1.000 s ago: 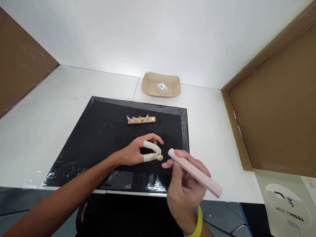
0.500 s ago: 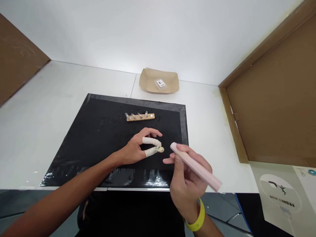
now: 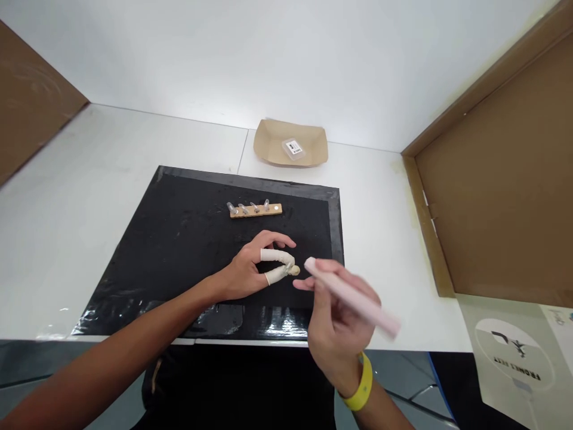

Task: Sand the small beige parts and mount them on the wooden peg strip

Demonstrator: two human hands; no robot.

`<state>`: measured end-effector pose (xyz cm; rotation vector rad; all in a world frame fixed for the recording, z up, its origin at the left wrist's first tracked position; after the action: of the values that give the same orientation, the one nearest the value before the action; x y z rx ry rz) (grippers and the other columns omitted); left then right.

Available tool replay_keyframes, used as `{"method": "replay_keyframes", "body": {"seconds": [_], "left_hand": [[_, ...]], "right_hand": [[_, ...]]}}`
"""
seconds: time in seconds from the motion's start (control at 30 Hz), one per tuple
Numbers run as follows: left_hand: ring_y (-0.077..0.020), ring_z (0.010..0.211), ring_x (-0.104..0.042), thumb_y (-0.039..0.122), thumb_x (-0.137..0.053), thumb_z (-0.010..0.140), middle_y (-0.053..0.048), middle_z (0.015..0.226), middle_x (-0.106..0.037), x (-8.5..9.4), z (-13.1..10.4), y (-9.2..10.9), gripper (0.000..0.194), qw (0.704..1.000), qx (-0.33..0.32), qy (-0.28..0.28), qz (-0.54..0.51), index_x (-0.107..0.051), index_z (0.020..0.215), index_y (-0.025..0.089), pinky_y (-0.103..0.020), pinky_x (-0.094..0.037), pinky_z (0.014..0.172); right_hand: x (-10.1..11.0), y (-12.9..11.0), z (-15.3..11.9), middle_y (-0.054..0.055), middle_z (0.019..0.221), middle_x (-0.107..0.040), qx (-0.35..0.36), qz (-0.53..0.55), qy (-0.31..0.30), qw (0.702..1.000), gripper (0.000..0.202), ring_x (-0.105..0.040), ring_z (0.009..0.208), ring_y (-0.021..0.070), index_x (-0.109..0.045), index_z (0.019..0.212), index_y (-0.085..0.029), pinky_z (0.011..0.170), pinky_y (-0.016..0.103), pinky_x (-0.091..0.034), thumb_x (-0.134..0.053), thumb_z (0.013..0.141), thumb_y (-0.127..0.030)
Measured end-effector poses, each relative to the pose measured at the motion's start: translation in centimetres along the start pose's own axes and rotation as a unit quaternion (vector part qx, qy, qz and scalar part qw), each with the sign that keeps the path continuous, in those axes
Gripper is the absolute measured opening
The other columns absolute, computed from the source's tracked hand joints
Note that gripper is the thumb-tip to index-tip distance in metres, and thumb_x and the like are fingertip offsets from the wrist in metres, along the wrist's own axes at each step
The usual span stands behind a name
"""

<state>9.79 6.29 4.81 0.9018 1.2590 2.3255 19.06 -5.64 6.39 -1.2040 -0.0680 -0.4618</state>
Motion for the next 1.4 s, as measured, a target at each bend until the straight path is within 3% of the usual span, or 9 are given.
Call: {"method": "replay_keyframes", "body": {"seconds": [0.17, 0.27, 0.43, 0.57, 0.8, 0.93, 1.07, 1.23, 1.4], "left_hand": [[-0.0207, 0.107, -0.064, 0.014, -0.074, 0.089, -0.01, 0.119, -0.072, 0.1, 0.0, 0.0, 0.011, 1.0, 0.001, 0.005, 0.002, -0.078, 0.096, 0.022, -0.041, -0.058, 0.098], [-0.0209, 0.11, -0.063, 0.017, -0.072, 0.091, -0.01, 0.119, -0.071, -0.1, 0.0, -0.2, 0.01, 1.0, 0.005, -0.002, -0.002, -0.078, 0.098, 0.021, -0.041, -0.056, 0.101], [-0.0206, 0.11, -0.062, 0.017, -0.072, 0.091, -0.01, 0.119, -0.071, -0.3, 0.0, -0.5, 0.009, 1.0, 0.014, -0.006, -0.009, -0.078, 0.097, 0.02, -0.04, -0.054, 0.102], [-0.0208, 0.112, -0.062, 0.017, -0.07, 0.093, -0.01, 0.12, -0.07, -0.3, 0.1, -0.3, 0.01, 1.0, 0.02, -0.016, -0.006, -0.078, 0.099, 0.02, -0.04, -0.054, 0.103], [-0.0205, 0.113, -0.062, 0.016, -0.07, 0.092, -0.011, 0.121, -0.069, -0.2, 0.1, -0.2, 0.012, 1.0, 0.022, -0.018, -0.01, -0.078, 0.1, 0.019, -0.039, -0.053, 0.103], [-0.0199, 0.112, -0.062, 0.015, -0.07, 0.092, -0.01, 0.121, -0.069, -0.2, 0.0, -0.4, 0.012, 0.999, 0.028, -0.016, -0.014, -0.078, 0.1, 0.02, -0.038, -0.053, 0.103], [-0.0192, 0.111, -0.062, 0.015, -0.07, 0.092, -0.009, 0.12, -0.07, -0.3, 0.0, -0.4, 0.012, 0.999, 0.027, -0.015, -0.012, -0.078, 0.1, 0.02, -0.037, -0.053, 0.103], [-0.0188, 0.11, -0.063, 0.017, -0.072, 0.092, -0.009, 0.12, -0.07, 0.1, -0.1, -0.5, 0.011, 1.0, 0.025, -0.006, -0.018, -0.078, 0.1, 0.02, -0.037, -0.053, 0.102], [-0.0197, 0.111, -0.064, 0.016, -0.071, 0.092, -0.01, 0.121, -0.069, 0.9, 0.2, -0.5, 0.01, 1.0, 0.02, -0.002, -0.012, -0.077, 0.099, 0.019, -0.039, -0.053, 0.103]], "right_hand": [[1.2, -1.3, 0.8, 0.002, 0.112, -0.077, 0.074, 0.002, 0.017, 0.997, 0.022, -0.075, 0.078, 0.0179, -0.071, 0.12, -0.032, 0.072, 0.034, -0.068, -0.067, 0.099, -0.04], [2.8, -1.6, 1.6, 0.006, 0.126, -0.073, 0.067, -0.03, 0.08, 0.994, 0.044, -0.077, 0.086, 0.0199, -0.055, 0.143, -0.033, 0.07, 0.035, -0.069, -0.058, 0.101, -0.019], [1.3, -2.2, 2.5, 0.002, 0.095, -0.078, 0.071, -0.049, 0.033, 0.996, 0.013, -0.078, 0.082, 0.0202, -0.071, 0.11, -0.027, 0.067, 0.033, -0.07, -0.066, 0.098, -0.027], [4.0, -1.1, 2.2, 0.006, 0.114, -0.073, 0.021, 0.01, 0.208, 0.978, 0.041, -0.076, 0.084, 0.016, -0.06, 0.129, -0.024, 0.069, 0.031, -0.071, -0.065, 0.093, -0.004], [4.5, 0.9, 1.0, 0.003, 0.112, -0.074, -0.072, 0.082, 0.271, 0.956, 0.033, -0.074, 0.074, 0.0114, -0.061, 0.122, -0.024, 0.067, 0.027, -0.07, -0.07, 0.093, -0.011], [4.3, 3.2, -0.2, 0.005, 0.111, -0.075, -0.176, 0.142, 0.3, 0.927, 0.04, -0.072, 0.072, 0.0111, -0.06, 0.123, -0.022, 0.066, 0.026, -0.069, -0.08, 0.088, -0.023], [4.1, 4.0, -0.8, 0.006, 0.109, -0.075, -0.225, 0.17, 0.328, 0.901, 0.043, -0.071, 0.068, 0.0102, -0.064, 0.117, -0.02, 0.064, 0.024, -0.068, -0.087, 0.081, -0.027], [4.1, 3.5, -0.6, 0.007, 0.119, -0.071, -0.221, 0.138, 0.324, 0.909, 0.033, -0.075, 0.076, 0.0124, -0.066, 0.106, -0.019, 0.066, 0.024, -0.068, -0.087, 0.082, -0.028], [3.5, 2.2, 0.1, 0.005, 0.12, -0.071, -0.132, 0.108, 0.297, 0.939, 0.022, -0.078, 0.091, 0.0167, -0.063, 0.105, -0.022, 0.082, 0.029, -0.069, -0.079, 0.089, -0.018]]}}
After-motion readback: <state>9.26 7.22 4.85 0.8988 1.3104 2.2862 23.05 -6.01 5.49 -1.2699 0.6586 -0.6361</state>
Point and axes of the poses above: each hand's wrist, its own z-axis towards the middle knuckle, its own x-axis out of the back of the hand, y = z × x, the point moved 10 cm from there along z, towards the middle knuckle
